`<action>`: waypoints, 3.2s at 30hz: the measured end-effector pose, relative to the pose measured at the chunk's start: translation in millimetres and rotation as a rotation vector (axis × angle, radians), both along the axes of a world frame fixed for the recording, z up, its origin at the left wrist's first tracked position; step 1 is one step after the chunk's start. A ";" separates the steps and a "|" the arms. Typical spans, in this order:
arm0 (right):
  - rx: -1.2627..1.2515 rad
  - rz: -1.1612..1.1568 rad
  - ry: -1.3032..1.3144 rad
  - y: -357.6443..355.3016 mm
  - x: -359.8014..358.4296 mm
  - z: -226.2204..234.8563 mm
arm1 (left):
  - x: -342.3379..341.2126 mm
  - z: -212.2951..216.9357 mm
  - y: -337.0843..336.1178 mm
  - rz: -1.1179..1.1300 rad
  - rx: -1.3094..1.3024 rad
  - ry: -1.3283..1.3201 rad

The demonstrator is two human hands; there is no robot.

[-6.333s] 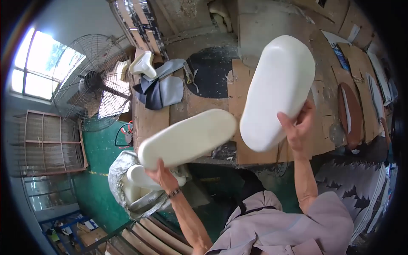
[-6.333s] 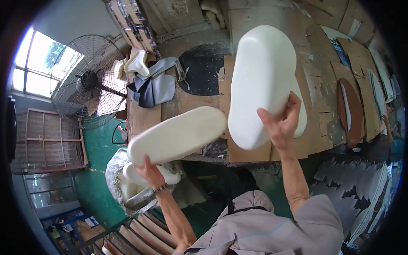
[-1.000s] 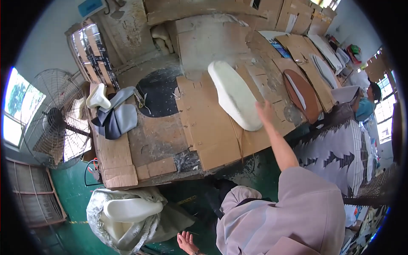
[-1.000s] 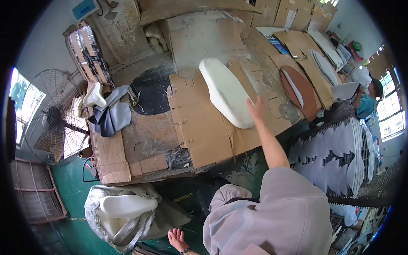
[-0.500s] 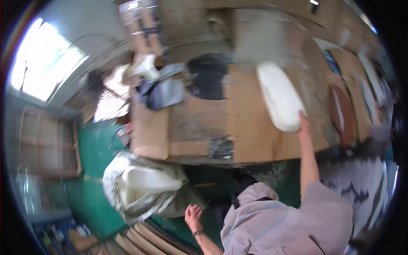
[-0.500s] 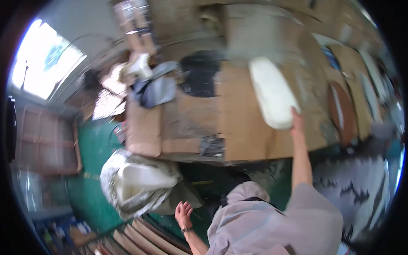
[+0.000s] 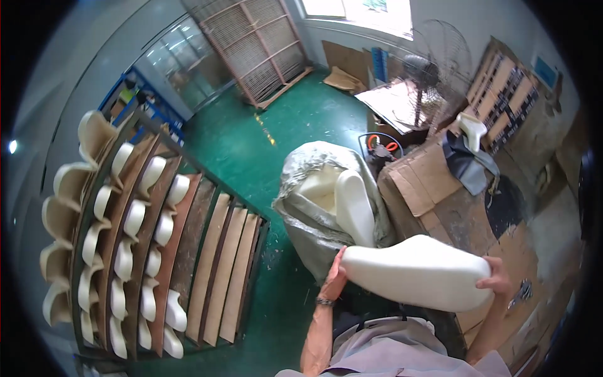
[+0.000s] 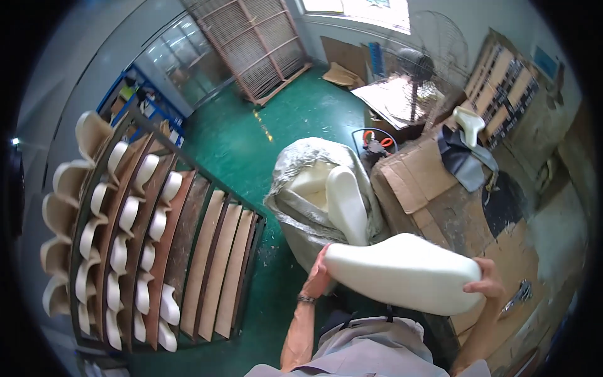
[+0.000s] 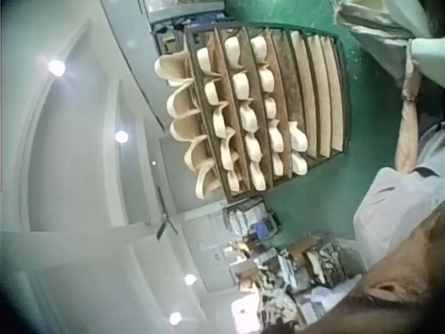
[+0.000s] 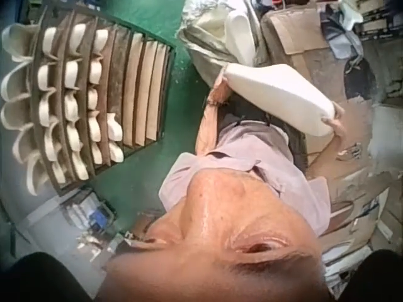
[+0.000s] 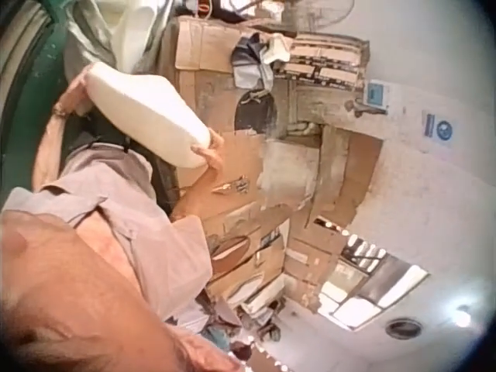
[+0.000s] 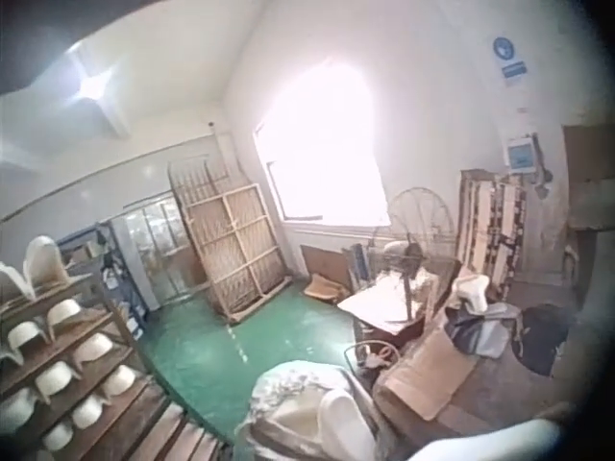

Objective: Sorting and moving white foam pads between a workbench, a storage rack, and a large transport bag.

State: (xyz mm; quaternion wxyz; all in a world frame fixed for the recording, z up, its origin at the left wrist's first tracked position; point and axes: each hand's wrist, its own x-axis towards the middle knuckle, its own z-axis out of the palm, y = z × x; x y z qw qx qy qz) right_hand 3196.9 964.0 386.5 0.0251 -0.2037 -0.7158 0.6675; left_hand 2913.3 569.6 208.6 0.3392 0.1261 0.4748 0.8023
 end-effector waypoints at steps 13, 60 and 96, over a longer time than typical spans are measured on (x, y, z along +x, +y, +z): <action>0.190 0.401 0.155 -185.5 -391.2 -21.4 | 104.0 -58.7 -367.4 0.318 -0.243 0.170; 0.524 0.690 -0.723 -245.5 -199.8 -239.8 | -198.0 -142.0 -620.4 1.421 0.303 0.209; -0.433 -0.148 -0.153 -91.4 -450.8 -431.3 | -375.2 -175.3 153.1 0.143 -0.487 -0.110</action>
